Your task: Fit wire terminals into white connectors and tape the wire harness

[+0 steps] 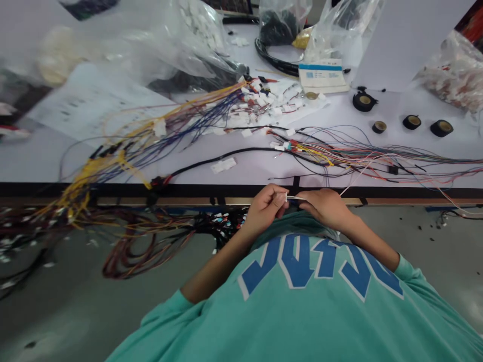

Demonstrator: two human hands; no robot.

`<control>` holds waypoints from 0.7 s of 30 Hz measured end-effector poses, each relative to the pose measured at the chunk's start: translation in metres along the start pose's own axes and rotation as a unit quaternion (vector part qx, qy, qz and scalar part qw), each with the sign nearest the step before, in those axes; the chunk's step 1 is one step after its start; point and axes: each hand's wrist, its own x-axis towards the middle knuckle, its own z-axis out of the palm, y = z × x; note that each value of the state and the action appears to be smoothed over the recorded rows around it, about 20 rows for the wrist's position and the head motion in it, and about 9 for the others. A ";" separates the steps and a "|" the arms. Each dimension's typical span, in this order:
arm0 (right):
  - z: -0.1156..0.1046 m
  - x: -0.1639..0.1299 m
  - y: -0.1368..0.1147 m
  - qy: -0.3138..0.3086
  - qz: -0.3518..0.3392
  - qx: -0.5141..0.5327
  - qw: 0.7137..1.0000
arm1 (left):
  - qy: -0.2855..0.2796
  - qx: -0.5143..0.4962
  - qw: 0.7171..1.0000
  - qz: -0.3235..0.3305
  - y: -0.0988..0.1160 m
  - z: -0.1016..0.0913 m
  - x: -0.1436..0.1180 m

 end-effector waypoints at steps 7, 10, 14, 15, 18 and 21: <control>0.010 0.006 0.037 0.078 -0.032 -0.068 0.994 | 0.090 -0.041 0.995 0.021 0.003 -0.016 0.016; 0.012 0.012 0.049 0.111 -0.028 -0.062 0.992 | 0.113 -0.051 0.992 0.019 0.006 -0.023 0.024; 0.010 0.018 0.056 0.157 -0.010 -0.090 0.983 | 0.140 -0.098 0.985 0.011 0.013 -0.029 0.038; 0.008 0.018 0.058 0.178 -0.009 -0.103 0.979 | 0.145 -0.119 0.982 -0.002 0.016 -0.029 0.042; -0.004 0.006 0.067 0.262 -0.009 -0.132 0.956 | 0.199 -0.192 0.959 -0.064 0.031 -0.023 0.055; -0.021 -0.019 0.083 0.331 0.084 -0.123 0.932 | 0.270 -0.245 0.925 -0.107 0.047 -0.014 0.066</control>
